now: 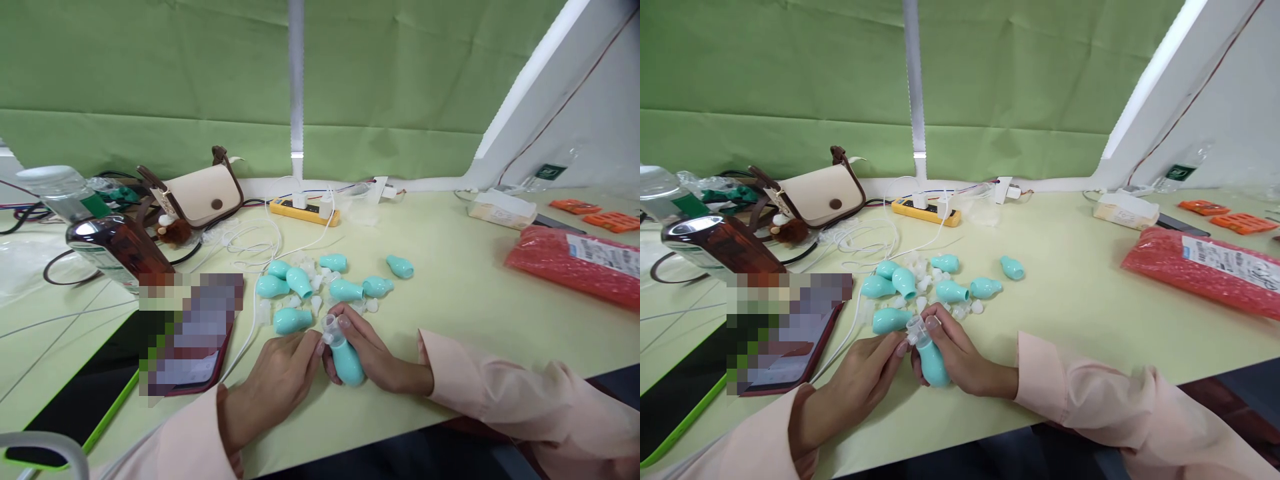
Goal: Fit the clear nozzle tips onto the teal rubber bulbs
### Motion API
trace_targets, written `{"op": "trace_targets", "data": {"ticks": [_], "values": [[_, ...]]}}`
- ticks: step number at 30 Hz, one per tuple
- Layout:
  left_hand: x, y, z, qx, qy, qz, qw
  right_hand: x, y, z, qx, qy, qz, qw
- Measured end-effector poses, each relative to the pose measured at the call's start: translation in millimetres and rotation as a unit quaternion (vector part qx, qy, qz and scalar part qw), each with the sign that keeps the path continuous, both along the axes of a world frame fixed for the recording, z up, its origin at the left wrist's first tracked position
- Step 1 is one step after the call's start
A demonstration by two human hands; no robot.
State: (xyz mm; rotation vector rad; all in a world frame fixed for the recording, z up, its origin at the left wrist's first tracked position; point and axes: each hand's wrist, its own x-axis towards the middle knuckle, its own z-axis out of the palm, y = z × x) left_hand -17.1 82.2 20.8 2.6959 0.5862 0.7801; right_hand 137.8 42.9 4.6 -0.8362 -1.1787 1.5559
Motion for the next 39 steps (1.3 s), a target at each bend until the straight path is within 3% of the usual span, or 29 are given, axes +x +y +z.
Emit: {"op": "trace_targets", "data": {"ticks": [6,13,17,21,25,29,33,36,39], "values": [[-4,-5,4.4,-0.044,-0.062,0.016,0.997,-1,0,-0.1,-0.015,-0.004,-0.057,0.998],[-1,-6,-1.1,0.008,-0.152,0.052,0.987,-2,1,-4.7,-0.009,-0.002,-0.051,0.999],[-1,-1,-4.1,0.093,-0.193,0.026,0.976,-2,2,-6.5,-0.021,0.005,-0.036,0.999],[-8,3,-6.0,0.207,-0.132,0.0,0.969,-3,2,-5.7,-0.032,0.017,-0.032,0.999],[-9,2,0.6,0.332,-0.087,-0.024,0.939,-5,2,-5.8,-0.044,0.009,-0.045,0.998],[-7,1,5.5,0.366,-0.06,-0.009,0.929,-6,1,-6.5,-0.055,-0.012,-0.061,0.997],[-4,3,0.0,0.309,-0.051,0.008,0.95,-6,2,-4.5,-0.054,-0.026,-0.046,0.997],[-3,3,-3.9,0.178,-0.084,0.033,0.98,-4,3,-0.8,-0.057,-0.029,-0.033,0.997],[-2,1,-2.2,0.011,-0.123,0.046,0.991,-2,6,2.3,-0.044,-0.027,-0.017,0.999]]}}
